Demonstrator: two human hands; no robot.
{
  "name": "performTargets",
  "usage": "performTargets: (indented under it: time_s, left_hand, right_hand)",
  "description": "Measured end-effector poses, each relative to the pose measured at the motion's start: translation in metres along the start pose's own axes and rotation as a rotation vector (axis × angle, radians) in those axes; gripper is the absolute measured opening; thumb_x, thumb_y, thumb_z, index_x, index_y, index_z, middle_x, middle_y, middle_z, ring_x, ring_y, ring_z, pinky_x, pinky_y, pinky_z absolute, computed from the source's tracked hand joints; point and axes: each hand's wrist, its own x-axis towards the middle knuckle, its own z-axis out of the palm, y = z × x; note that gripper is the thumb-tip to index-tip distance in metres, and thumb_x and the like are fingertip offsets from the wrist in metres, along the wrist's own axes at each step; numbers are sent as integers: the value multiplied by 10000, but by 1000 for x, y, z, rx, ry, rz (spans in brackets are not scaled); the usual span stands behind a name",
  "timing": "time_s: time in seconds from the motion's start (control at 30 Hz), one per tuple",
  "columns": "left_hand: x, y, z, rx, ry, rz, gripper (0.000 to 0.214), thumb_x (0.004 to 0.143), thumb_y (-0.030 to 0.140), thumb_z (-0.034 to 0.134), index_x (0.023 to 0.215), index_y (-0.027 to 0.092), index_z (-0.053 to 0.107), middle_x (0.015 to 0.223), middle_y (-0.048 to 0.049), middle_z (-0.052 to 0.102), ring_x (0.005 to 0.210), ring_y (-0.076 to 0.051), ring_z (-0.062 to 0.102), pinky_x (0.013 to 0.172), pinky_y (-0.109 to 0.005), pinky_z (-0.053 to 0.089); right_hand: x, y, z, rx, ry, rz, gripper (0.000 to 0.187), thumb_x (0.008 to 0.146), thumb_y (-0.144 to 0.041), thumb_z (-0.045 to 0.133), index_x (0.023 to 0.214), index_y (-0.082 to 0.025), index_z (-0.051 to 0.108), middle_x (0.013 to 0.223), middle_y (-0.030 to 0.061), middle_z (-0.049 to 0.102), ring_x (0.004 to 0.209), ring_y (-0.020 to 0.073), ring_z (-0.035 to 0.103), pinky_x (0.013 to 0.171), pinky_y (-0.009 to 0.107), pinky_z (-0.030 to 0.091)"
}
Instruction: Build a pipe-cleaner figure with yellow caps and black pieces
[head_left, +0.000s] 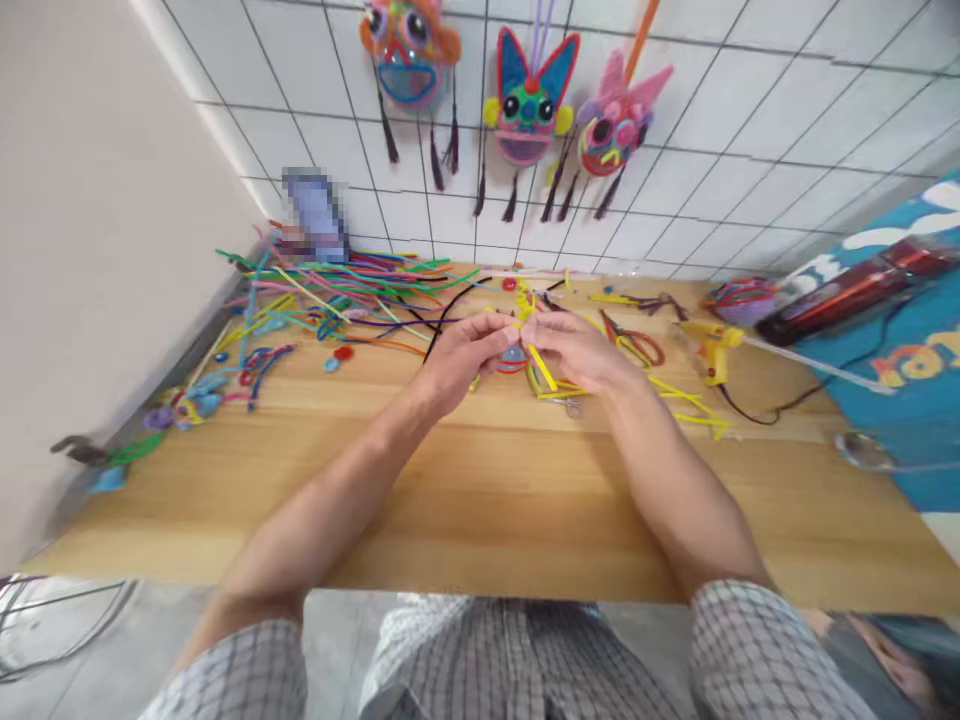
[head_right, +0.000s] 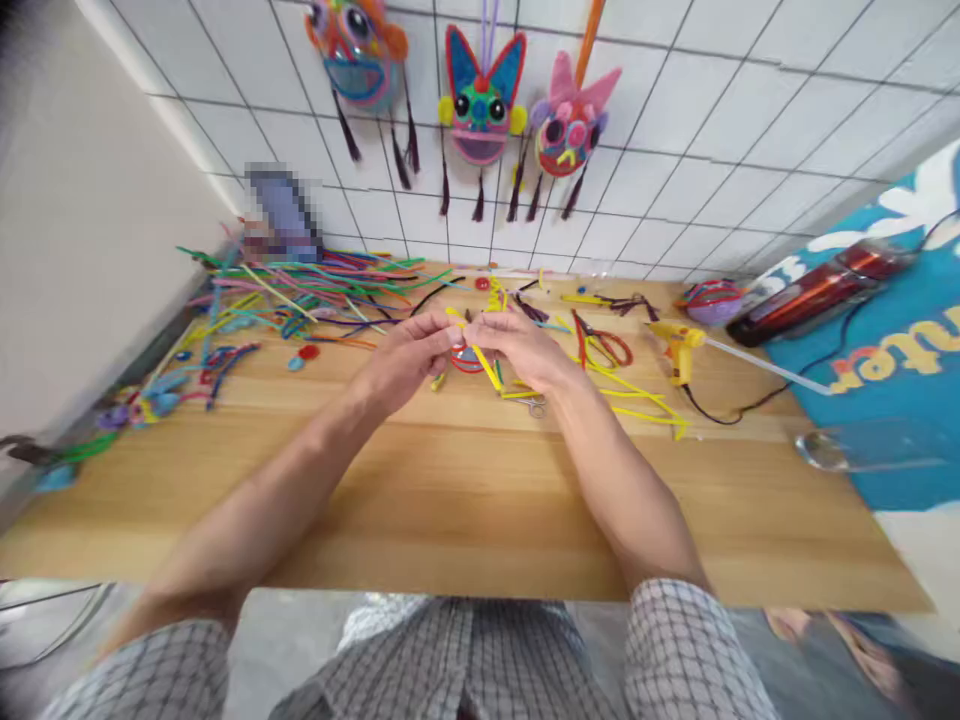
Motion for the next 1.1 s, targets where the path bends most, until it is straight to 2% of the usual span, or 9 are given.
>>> performTargets:
  time_s: [0.13, 0.27, 0.4, 0.53, 0.67, 0.77, 0.9, 1.0, 1.1]
  left_hand:
    - [-1, 9, -3, 5, 19, 1, 300, 683, 349, 943, 776, 138, 752, 602, 35, 568, 501, -41, 374, 465, -193, 250]
    - [-6, 4, 8, -268, 104, -104, 282, 692, 295, 942, 761, 143, 715, 574, 63, 509, 479, -30, 345, 453, -163, 258]
    - [-8, -3, 18, -443, 141, -168, 265, 744, 276, 918, 805, 156, 690, 600, 76, 505, 474, -29, 370, 456, -151, 306]
    - [-4, -2, 11, -348, 78, -124, 309, 762, 358, 910, 825, 150, 691, 703, 41, 597, 493, -31, 425, 454, -169, 318]
    - [2, 2, -2, -103, 15, -1, 328, 748, 392, 920, 844, 137, 738, 677, 21, 611, 508, -39, 431, 461, -180, 311]
    - [1, 4, -5, -48, 9, 29, 344, 714, 397, 941, 813, 135, 740, 663, 20, 613, 507, -38, 424, 461, -183, 303]
    - [-5, 4, 6, -184, 32, -35, 344, 703, 358, 950, 753, 129, 698, 605, 49, 538, 481, -25, 386, 443, -165, 272]
    - [-11, -1, 19, -388, 119, -142, 303, 754, 303, 915, 769, 145, 656, 633, 63, 533, 471, -17, 375, 446, -147, 291]
    - [-12, -7, 24, -455, 207, -183, 255, 818, 288, 863, 807, 161, 642, 673, 59, 567, 468, -17, 399, 448, -144, 302]
  right_hand:
    - [-1, -4, 0, -46, -55, -4, 421, 771, -531, 837, 704, -178, 618, 666, -38, 524, 639, 108, 451, 615, 265, 334]
    - [0, -2, 7, -102, -75, -43, 435, 800, -570, 835, 771, -187, 632, 707, -32, 548, 671, 117, 492, 638, 263, 409]
    - [1, 2, 11, -41, -62, -28, 464, 776, -597, 851, 788, -184, 640, 746, -18, 578, 695, 123, 520, 641, 260, 437]
    - [1, 1, 4, 14, -60, -9, 452, 761, -552, 876, 731, -186, 613, 685, -33, 534, 638, 109, 480, 614, 259, 400]
    - [-2, -3, -1, 8, -65, -9, 407, 778, -496, 851, 694, -185, 603, 649, -41, 512, 611, 103, 448, 603, 269, 367]
    - [-3, -6, -1, -28, -82, 5, 375, 803, -475, 816, 690, -186, 606, 626, -43, 505, 600, 106, 444, 598, 273, 359]
    - [-3, -6, 2, -109, -80, -47, 383, 832, -508, 806, 731, -185, 627, 670, -31, 538, 646, 117, 487, 637, 273, 396]
    - [-1, -2, 7, -112, -58, -63, 427, 814, -568, 819, 762, -186, 635, 710, -26, 549, 670, 122, 499, 647, 273, 414]
    - [2, 4, 8, -68, -33, -23, 467, 758, -605, 846, 743, -188, 637, 706, -26, 553, 662, 122, 487, 635, 270, 406]
